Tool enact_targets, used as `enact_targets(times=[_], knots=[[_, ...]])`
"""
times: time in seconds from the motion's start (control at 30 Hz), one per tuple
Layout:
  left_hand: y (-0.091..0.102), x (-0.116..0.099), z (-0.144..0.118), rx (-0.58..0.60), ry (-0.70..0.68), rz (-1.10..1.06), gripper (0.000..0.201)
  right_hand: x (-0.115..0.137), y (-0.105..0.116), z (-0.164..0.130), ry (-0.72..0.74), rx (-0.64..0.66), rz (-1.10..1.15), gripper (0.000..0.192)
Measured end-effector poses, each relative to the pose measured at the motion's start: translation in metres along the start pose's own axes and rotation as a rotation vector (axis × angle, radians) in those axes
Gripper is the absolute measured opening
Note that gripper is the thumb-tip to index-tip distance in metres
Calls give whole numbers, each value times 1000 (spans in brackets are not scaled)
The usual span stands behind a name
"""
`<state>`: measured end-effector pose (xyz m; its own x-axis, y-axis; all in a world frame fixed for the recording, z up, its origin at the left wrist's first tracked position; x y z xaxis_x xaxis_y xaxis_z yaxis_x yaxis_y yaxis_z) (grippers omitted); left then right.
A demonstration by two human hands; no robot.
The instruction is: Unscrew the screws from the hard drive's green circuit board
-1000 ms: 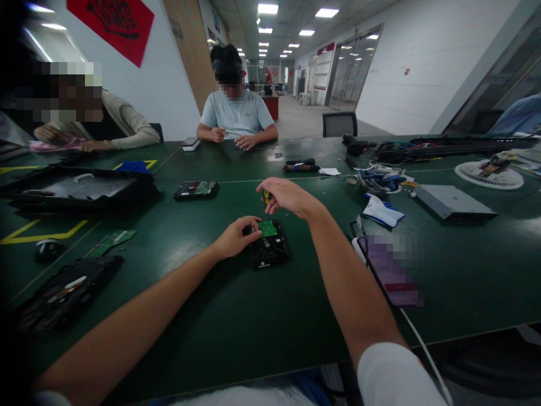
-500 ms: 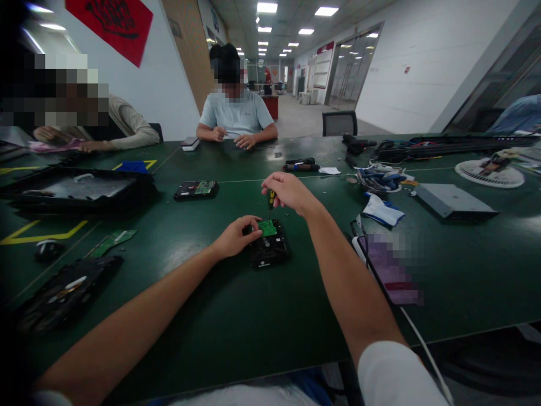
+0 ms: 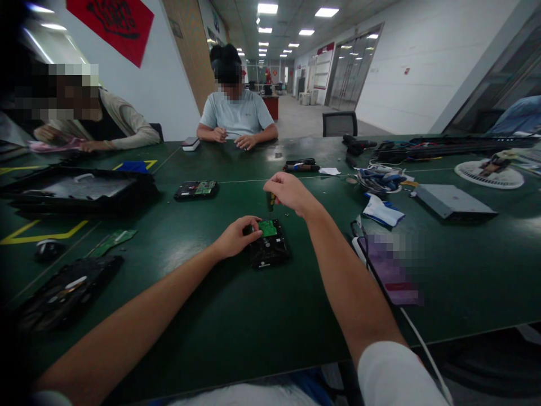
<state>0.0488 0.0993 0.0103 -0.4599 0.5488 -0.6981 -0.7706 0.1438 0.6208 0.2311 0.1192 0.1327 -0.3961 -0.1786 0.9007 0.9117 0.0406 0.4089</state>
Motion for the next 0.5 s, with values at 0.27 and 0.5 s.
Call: enact_targets(times=[0.27, 0.5], knots=[[0, -3, 0, 6, -15, -16, 9, 5, -8, -8, -42, 185, 185, 21], [0, 1, 0, -5, -5, -2, 9, -1, 3, 2, 27, -1, 18, 15]])
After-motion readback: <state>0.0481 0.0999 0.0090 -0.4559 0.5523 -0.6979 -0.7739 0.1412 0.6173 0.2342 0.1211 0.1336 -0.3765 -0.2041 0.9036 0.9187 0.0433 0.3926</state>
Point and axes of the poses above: each hand's wrist, its own z-axis towards the middle knuckle, its own y-axis out of the back of the hand, x = y × z, the point moved 5 cm from there along z, towards the middle knuckle, and after that the axes turned 3 degrees about -x, right-handed, at the moved point
